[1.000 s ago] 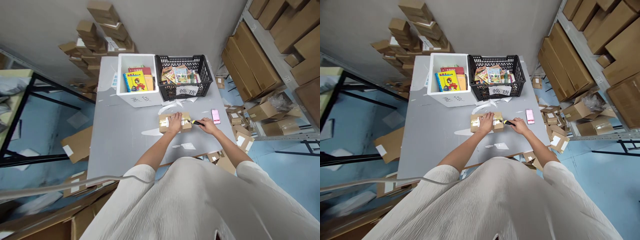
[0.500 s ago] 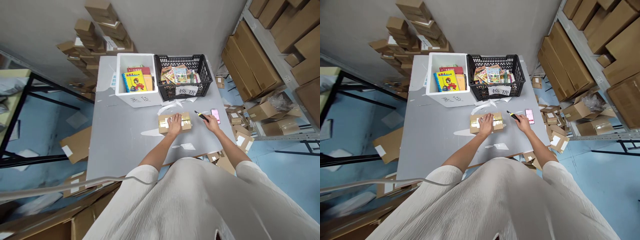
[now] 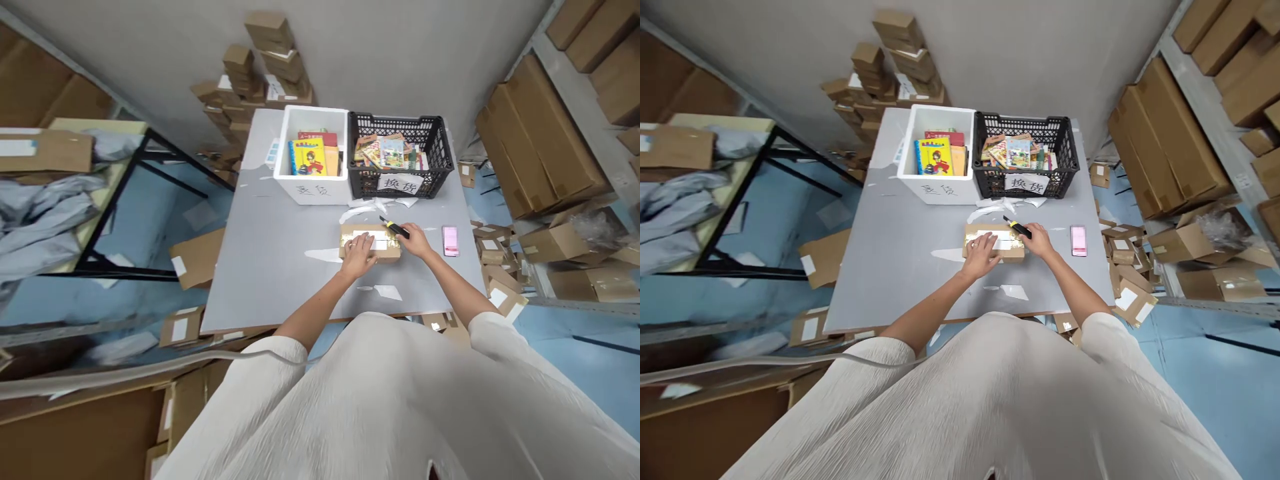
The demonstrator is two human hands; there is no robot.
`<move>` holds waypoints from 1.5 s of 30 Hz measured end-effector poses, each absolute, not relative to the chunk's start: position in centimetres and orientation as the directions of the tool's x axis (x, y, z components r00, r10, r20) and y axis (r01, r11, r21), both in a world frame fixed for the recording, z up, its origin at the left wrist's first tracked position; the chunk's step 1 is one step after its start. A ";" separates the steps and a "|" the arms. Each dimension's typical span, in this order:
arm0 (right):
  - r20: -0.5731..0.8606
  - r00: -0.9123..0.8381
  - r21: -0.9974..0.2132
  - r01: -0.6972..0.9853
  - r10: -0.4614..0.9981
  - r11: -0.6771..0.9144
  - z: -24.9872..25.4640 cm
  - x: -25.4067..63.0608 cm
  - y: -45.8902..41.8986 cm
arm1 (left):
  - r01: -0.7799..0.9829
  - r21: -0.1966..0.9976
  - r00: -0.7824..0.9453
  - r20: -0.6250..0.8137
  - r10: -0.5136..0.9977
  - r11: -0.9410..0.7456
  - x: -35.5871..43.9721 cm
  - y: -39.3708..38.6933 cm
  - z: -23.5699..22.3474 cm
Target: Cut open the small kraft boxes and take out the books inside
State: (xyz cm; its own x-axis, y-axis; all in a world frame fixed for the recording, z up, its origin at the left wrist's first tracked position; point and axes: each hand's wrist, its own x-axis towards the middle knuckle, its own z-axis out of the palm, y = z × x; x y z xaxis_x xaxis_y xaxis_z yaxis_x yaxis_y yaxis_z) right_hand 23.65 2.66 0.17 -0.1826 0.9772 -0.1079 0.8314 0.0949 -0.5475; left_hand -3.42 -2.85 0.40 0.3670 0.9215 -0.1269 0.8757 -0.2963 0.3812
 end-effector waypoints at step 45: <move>-0.170 0.205 -0.845 0.474 0.964 -0.250 -3.4 25.0 -2.6 | 0.801 0.328 0.593 -0.328 0.735 -0.501 1.8 -0.7 0.9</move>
State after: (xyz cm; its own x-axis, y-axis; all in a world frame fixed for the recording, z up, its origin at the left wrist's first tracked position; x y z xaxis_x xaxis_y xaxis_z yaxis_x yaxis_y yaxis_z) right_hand 24.99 -2.55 -3.37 0.2052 0.9638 -0.1700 0.4736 -0.2498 -0.8446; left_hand 1.75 -0.75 0.92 0.5934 0.7352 -0.3277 0.8012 -0.5006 0.3279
